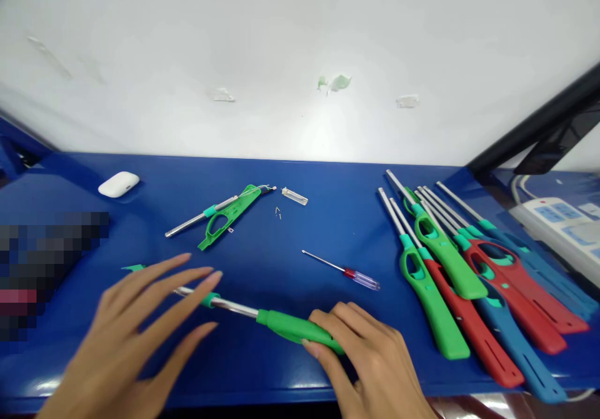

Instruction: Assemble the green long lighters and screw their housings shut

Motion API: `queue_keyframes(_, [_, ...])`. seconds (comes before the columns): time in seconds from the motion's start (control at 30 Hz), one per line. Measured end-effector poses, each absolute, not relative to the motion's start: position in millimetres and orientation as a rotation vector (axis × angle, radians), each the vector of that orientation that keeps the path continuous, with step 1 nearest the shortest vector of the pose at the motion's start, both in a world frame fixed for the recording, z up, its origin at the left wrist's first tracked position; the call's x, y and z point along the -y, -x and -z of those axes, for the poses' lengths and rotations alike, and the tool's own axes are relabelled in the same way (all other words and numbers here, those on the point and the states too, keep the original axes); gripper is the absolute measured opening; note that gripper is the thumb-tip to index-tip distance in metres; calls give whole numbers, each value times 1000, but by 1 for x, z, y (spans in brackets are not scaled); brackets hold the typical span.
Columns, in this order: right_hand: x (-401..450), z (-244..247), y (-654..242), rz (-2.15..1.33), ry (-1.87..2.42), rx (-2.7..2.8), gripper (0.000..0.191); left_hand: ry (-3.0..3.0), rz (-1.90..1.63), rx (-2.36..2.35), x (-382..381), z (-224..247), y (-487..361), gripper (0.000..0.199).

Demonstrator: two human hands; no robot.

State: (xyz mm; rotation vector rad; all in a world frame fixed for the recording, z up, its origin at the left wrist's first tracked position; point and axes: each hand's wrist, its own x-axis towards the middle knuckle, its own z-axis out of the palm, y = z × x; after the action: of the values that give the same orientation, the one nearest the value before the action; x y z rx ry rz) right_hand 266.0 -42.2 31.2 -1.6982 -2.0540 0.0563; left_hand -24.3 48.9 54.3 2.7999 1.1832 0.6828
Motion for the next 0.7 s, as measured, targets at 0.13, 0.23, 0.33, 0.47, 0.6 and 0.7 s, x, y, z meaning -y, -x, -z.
queue_keyframes(0.13, [41,-31,-268,-78,1699,2039,34,-2680,-845,-1511,-65,-53,76,44])
queue_keyframes(0.23, [39,-30,-269,-57,1664,2029,36,-2575,-793,-1761,-69,-52,99,37])
queue_keyframes(0.33, [36,-32,-269,-7,1630,2016,36,-2499,-737,-1806,-65,-52,100,33])
queue_keyframes(0.47, [35,-39,-265,-46,1606,2007,36,-2654,-724,-1371,-61,-50,80,38])
queue_keyframes(0.6, [34,-47,-260,-133,1553,2048,37,-2754,-625,-1031,-65,-51,53,26])
queue_keyframes(0.7, [33,-53,-257,-152,1508,2088,39,-2743,-605,-930,-62,-55,33,22])
